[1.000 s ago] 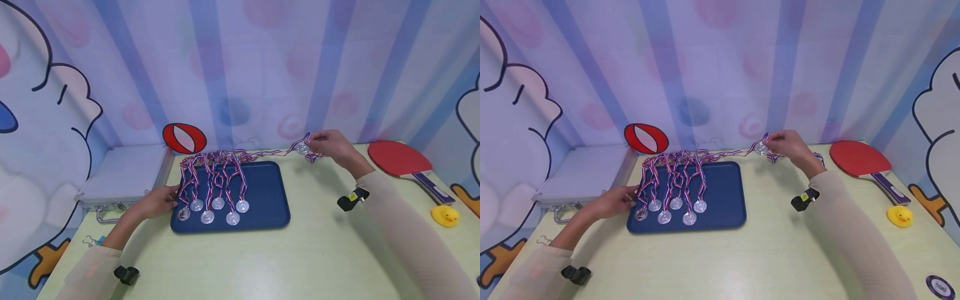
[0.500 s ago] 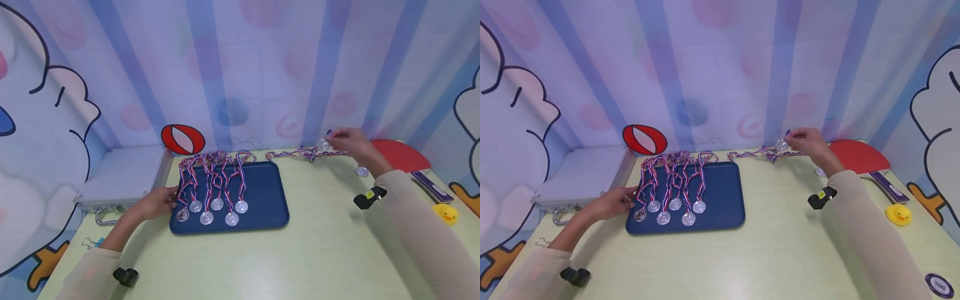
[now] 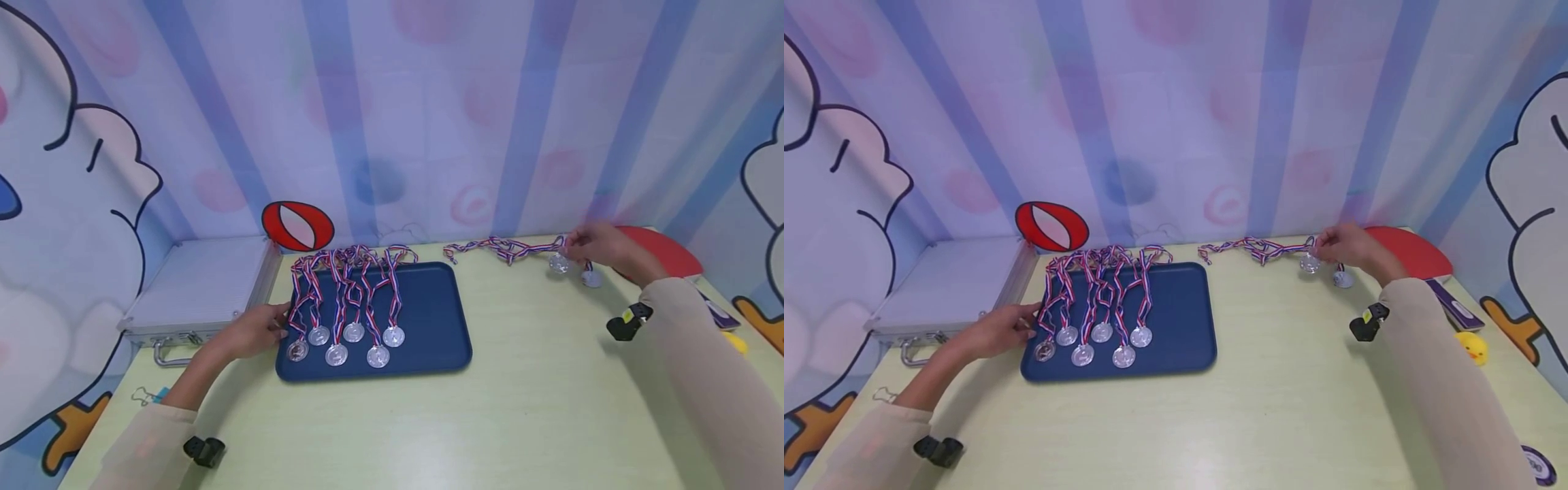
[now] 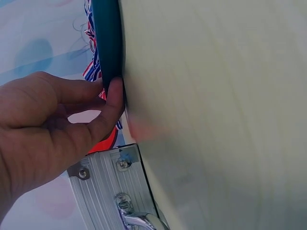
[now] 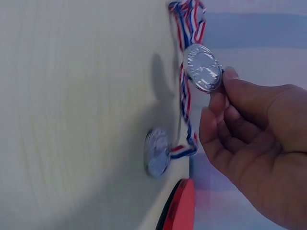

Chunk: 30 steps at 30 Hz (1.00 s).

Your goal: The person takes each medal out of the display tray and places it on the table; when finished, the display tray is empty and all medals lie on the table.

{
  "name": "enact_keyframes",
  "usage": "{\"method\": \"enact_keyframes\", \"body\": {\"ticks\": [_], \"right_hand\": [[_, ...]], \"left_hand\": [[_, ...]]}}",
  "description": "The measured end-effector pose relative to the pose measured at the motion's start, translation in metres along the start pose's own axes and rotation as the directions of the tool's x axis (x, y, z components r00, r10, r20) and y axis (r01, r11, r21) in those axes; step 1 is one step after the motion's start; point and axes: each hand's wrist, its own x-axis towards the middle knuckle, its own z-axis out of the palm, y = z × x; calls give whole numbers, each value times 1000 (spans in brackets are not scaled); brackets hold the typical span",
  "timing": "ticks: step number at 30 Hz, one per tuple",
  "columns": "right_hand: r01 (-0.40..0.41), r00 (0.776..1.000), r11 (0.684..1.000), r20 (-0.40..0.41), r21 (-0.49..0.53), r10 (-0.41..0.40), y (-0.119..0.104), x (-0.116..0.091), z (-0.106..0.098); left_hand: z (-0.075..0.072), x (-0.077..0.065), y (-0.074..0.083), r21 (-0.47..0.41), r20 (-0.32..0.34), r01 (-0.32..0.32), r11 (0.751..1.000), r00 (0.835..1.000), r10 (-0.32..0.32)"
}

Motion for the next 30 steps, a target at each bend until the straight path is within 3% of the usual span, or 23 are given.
{"method": "enact_keyframes", "body": {"ticks": [4, 16, 30], "right_hand": [[-16, 998, 997, 52, -80, 20, 10, 0, 0], [70, 997, 959, 1, -276, -72, 16, 8, 10], [25, 995, 938, -77, -347, -55, 14, 7, 18]], "left_hand": [[0, 0, 0, -1, 6, 8, 1000, 1000, -8], [-1, 1, -2, 12, -5, -8, 1000, 1000, 8], [0, 2, -1, 14, -4, -8, 1000, 1000, 8]]}}
